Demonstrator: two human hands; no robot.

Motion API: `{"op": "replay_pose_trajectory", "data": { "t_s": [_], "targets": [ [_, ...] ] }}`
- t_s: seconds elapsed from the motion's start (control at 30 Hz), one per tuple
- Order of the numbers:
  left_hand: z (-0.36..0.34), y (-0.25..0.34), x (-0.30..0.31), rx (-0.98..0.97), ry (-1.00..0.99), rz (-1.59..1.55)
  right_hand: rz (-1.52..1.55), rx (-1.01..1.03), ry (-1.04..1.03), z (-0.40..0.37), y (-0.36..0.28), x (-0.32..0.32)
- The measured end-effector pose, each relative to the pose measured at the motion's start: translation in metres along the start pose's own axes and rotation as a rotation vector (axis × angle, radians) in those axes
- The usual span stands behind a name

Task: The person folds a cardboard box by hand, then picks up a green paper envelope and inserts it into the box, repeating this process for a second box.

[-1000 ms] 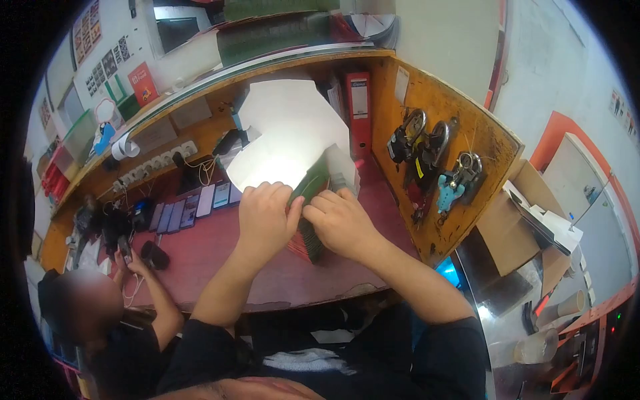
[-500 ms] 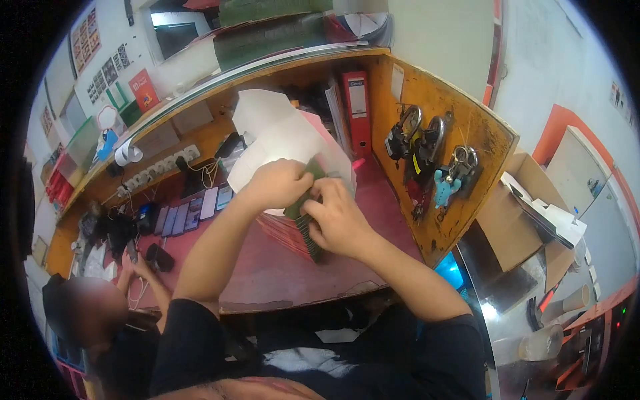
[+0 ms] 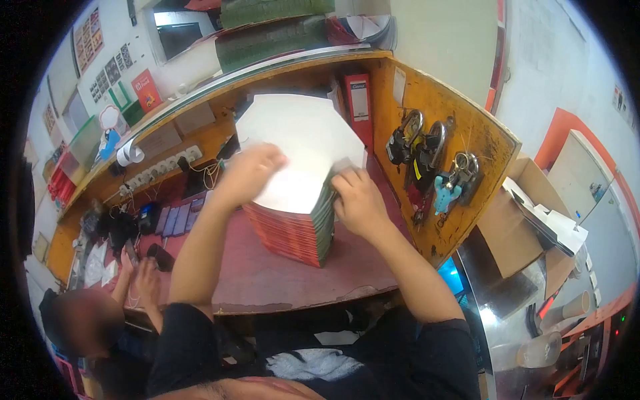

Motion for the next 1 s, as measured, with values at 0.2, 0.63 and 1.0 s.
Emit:
{"op": "replay_pose_trajectory", "data": {
  "t_s": [0.2, 0.63, 1.0],
  "targets": [
    [-0.049, -0.12, -0.02, -0.011, -0.027, -0.387, 0.704, 0.088, 0.107, 0.002, 0.043, -0.019],
    [-0.076, -0.117, -0.068, -0.053, -0.068, -0.74, 1.153, -0.295, -0.13, 0.01, 0.035, -0.047],
    [-0.122, -0.109, -0.059, -0.138, 0.404, -0.517, 0.134, 0.092, 0.351, -0.094, -0.073, 0.133]
  ]
}}
Point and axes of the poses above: each hand's wrist, its own z-axis towards the middle knuckle, its own x-axis out of the back of the hand, y = z × x, the point moved 10 cm from there along z, towards the middle knuckle, and after that the axes turned 11 degrees about -y, right-handed, at the moved point
